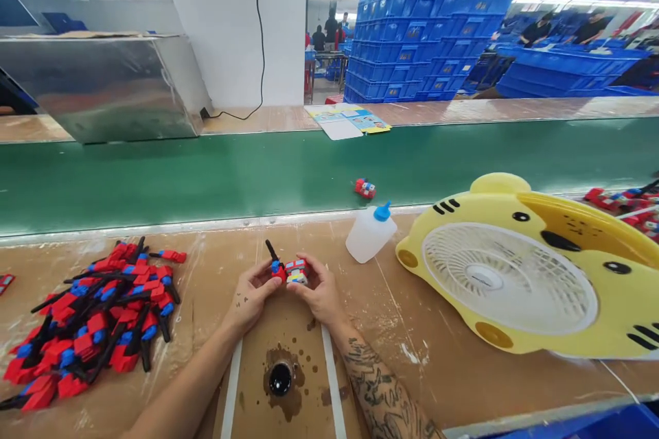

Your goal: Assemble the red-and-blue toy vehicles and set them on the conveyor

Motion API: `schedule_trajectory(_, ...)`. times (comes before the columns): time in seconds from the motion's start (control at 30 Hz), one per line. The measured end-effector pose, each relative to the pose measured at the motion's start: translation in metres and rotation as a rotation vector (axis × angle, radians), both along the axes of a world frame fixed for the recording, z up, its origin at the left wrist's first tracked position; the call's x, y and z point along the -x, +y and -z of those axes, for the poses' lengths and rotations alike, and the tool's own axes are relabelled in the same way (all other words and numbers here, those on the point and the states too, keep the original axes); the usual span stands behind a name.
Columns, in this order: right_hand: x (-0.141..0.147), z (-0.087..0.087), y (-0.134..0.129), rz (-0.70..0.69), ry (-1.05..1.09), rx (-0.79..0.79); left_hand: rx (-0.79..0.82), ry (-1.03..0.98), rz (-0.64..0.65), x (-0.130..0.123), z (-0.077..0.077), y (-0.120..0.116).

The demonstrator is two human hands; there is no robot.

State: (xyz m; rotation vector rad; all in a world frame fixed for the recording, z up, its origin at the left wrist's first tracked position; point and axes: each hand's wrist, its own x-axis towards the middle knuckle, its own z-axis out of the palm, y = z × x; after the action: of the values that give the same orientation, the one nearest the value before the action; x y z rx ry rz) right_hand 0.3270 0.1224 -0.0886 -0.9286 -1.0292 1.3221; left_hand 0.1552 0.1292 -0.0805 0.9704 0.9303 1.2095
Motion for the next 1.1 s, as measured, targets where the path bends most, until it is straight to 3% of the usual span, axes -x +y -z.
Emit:
schedule_trajectory(0.23, -0.001, 0.008, -0.005, -0.008, -0.231, -0.115, 0.083, -0.066, -0.032, 0.002, 0.01, 0.003)
schedule_trajectory(0.53, 0.0, 0.007, 0.002, -0.001, -0.149, -0.083, 0.196, -0.042, -0.008, 0.006, 0.009, 0.008)
schedule_trajectory(0.73, -0.001, 0.003, 0.004, -0.021, -0.184, -0.123, 0.236, -0.022, -0.016, 0.007, 0.019, 0.015)
schedule_trajectory(0.97, 0.006, 0.0, 0.001, 0.031, -0.182, -0.093, 0.213, 0.019, -0.012, 0.004, 0.001, 0.014)
schedule_trajectory(1.1, 0.007, 0.0, -0.003, 0.136, -0.472, -0.171, 0.138, 0.034, -0.026, 0.001, 0.001, 0.012)
